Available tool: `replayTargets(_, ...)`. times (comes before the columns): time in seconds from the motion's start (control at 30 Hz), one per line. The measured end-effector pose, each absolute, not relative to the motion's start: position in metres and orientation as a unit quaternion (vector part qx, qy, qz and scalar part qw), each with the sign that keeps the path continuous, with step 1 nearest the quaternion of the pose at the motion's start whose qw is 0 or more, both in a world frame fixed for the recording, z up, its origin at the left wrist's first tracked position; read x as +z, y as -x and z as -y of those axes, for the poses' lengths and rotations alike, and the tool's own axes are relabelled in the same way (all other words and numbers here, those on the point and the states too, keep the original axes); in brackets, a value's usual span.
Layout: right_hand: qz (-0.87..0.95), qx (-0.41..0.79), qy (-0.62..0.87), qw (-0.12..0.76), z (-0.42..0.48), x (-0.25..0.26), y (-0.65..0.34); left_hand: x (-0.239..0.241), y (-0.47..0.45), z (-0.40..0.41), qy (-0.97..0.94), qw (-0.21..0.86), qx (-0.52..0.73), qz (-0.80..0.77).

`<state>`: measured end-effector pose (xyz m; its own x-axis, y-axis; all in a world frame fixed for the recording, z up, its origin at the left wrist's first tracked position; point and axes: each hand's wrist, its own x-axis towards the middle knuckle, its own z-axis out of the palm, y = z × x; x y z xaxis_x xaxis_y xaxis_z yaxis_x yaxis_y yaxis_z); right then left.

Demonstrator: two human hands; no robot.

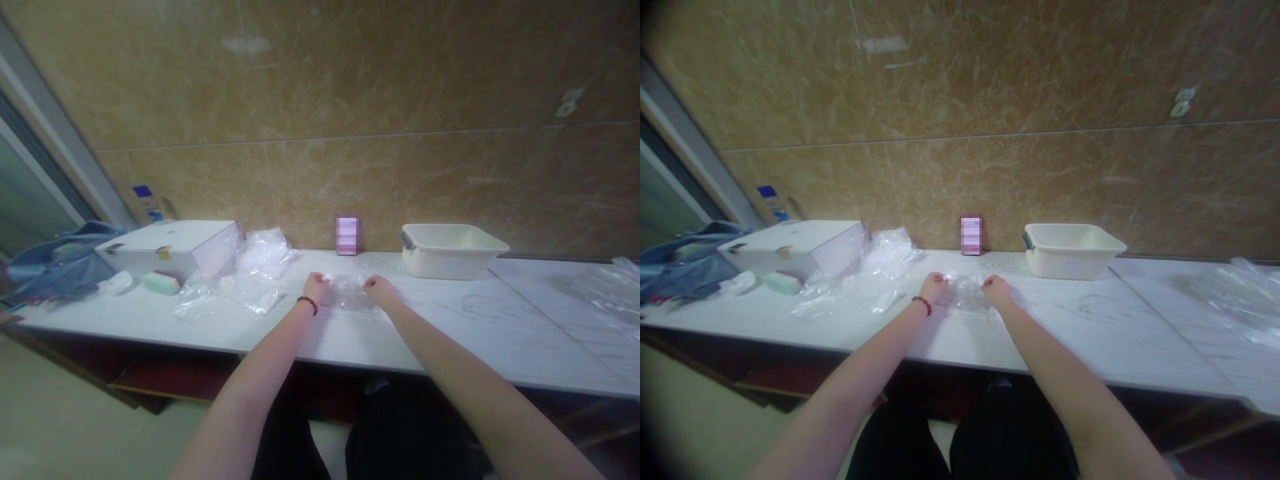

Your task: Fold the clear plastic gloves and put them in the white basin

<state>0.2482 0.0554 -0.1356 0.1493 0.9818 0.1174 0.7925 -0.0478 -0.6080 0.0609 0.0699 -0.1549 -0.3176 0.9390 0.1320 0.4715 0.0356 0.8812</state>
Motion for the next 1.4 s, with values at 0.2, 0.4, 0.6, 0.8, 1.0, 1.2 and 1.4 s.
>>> replayTargets(0.2,0.624,0.164,0.693,0.323,-0.061,-0.145,-0.250,-0.145,-0.049,-0.062,-0.548,0.241,0.448,-0.664)
replayTargets(0.4,0.606,0.212,0.678,0.358,-0.064,-0.155,-0.249,-0.128,-0.052,-0.033,-0.716,0.088,0.374,-0.583)
replayTargets(0.6,0.614,0.206,0.673,0.356,-0.063,-0.150,-0.254,-0.131,-0.093,0.003,-0.866,-0.005,0.129,-0.482)
replayTargets(0.8,0.653,0.183,0.675,0.290,-0.063,-0.144,-0.261,-0.141,-0.099,0.015,-0.880,0.009,0.108,-0.463)
replayTargets(1.0,0.695,0.148,0.673,0.208,-0.069,-0.141,-0.264,-0.139,-0.095,0.011,-0.868,0.074,0.143,-0.470)
replayTargets(1.2,0.704,0.112,0.680,0.171,-0.070,-0.139,-0.269,-0.144,-0.091,0.009,-0.870,0.077,0.161,-0.460)
replayTargets(1.4,0.711,0.091,0.676,0.174,-0.063,-0.125,-0.272,-0.145,-0.090,0.011,-0.876,0.044,0.158,-0.453)
